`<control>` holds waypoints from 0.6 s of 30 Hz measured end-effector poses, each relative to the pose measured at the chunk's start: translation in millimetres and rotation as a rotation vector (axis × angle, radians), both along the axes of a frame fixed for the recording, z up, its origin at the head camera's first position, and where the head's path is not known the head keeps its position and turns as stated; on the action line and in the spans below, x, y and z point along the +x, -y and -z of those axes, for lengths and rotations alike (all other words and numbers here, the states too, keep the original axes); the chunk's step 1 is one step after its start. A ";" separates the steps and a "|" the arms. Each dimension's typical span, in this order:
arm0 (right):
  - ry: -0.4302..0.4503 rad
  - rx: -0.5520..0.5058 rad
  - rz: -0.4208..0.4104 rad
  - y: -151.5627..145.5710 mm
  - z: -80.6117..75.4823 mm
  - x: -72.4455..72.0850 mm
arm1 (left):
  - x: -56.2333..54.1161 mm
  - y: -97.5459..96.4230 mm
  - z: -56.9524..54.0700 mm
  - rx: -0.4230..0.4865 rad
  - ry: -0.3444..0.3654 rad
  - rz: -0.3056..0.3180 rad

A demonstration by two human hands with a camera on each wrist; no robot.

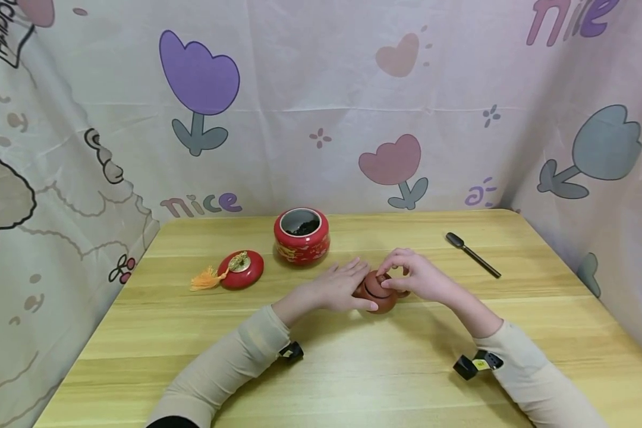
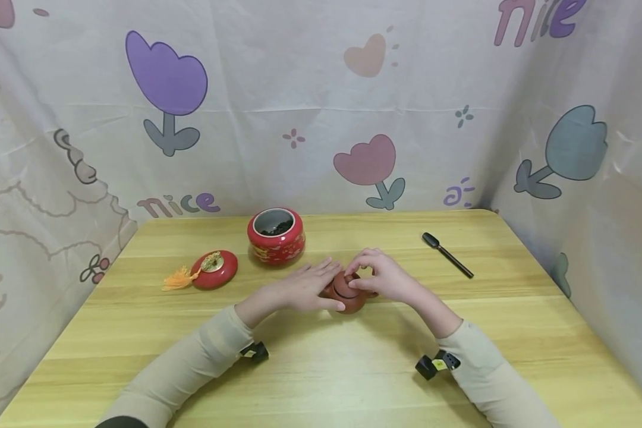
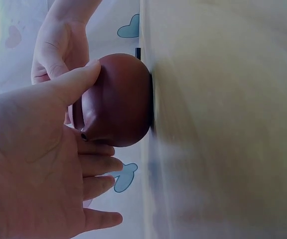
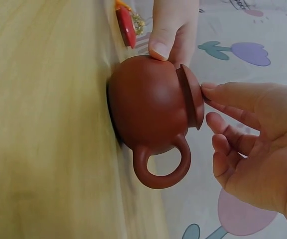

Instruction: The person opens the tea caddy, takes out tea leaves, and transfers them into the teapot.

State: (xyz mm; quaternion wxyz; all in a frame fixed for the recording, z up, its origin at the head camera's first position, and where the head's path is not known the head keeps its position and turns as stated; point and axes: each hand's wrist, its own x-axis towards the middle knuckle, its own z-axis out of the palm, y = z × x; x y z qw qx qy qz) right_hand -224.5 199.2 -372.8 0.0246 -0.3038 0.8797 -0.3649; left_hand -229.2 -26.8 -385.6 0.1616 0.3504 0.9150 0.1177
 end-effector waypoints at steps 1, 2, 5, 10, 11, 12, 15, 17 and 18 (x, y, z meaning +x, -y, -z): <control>0.001 -0.003 -0.004 0.6 0.0 0.5 | -0.4 0.1 0.5 0.001 0.001 -0.001; 0.003 -0.007 -0.008 1.1 -0.1 0.9 | -0.7 0.2 0.8 0.000 0.002 -0.002; 0.015 -0.013 -0.016 2.7 -0.4 2.2 | -1.6 0.3 2.2 0.000 0.003 -0.001; 0.026 -0.012 -0.016 3.4 0.1 2.4 | -1.0 0.3 1.1 -0.006 0.007 -0.005; 0.025 -0.011 -0.015 3.4 0.5 2.2 | -0.8 0.3 0.7 -0.008 0.008 -0.006; 0.026 -0.011 -0.016 3.5 0.6 2.3 | -0.6 0.3 0.3 -0.010 0.009 -0.006; 0.028 -0.009 -0.019 3.1 1.9 1.6 | -0.1 0.3 -0.3 -0.014 0.008 -0.005; 0.031 -0.005 -0.019 3.0 2.4 1.4 | 0.3 0.4 -0.6 -0.018 0.007 -0.004; 0.031 -0.004 -0.019 2.7 2.7 1.2 | 0.3 0.3 -0.5 -0.020 0.005 -0.003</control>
